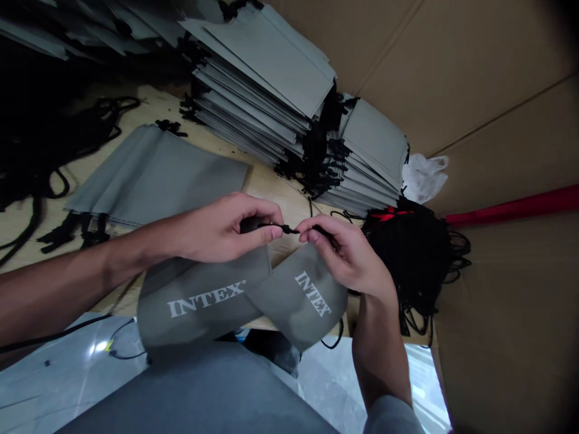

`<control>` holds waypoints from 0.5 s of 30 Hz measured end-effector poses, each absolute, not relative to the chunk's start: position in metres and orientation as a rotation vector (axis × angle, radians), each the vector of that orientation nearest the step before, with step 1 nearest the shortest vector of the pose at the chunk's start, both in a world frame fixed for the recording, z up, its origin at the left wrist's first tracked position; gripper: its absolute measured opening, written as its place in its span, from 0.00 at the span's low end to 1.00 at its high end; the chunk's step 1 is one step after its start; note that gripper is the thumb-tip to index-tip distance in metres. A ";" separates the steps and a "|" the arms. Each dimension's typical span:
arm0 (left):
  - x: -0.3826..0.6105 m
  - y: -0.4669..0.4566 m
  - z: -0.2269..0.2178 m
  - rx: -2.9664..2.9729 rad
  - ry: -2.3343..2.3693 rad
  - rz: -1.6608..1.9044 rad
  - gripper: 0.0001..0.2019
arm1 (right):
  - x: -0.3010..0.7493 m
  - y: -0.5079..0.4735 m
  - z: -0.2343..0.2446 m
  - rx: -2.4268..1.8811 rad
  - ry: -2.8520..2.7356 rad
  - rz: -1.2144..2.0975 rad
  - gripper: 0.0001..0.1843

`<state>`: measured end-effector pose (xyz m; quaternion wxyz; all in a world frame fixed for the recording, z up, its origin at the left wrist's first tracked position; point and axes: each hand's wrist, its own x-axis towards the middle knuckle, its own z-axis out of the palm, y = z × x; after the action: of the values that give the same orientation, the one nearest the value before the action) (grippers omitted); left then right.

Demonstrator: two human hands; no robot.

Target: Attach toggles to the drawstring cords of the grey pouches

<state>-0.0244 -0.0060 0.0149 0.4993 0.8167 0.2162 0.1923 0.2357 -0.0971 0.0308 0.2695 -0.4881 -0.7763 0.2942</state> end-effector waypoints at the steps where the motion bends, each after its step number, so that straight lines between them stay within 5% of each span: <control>1: -0.024 -0.006 0.014 1.982 0.543 0.506 0.11 | 0.236 -0.096 0.032 -1.317 -2.113 0.748 0.12; 6: -0.022 -0.004 0.006 1.941 0.598 0.632 0.13 | 0.234 -0.096 0.029 -1.363 -2.113 0.598 0.19; 11: -0.021 -0.005 0.007 1.806 0.653 0.659 0.14 | 0.231 -0.099 0.022 -1.368 -1.928 0.810 0.08; 15: -0.020 -0.006 0.008 1.787 0.625 0.704 0.11 | 0.225 -0.098 0.022 -1.289 -1.941 0.529 0.02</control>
<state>-0.0202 -0.0059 0.0078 0.5320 0.7492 0.2620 0.2951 0.2249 -0.0977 0.0219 0.3675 -0.5018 -0.7555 0.2058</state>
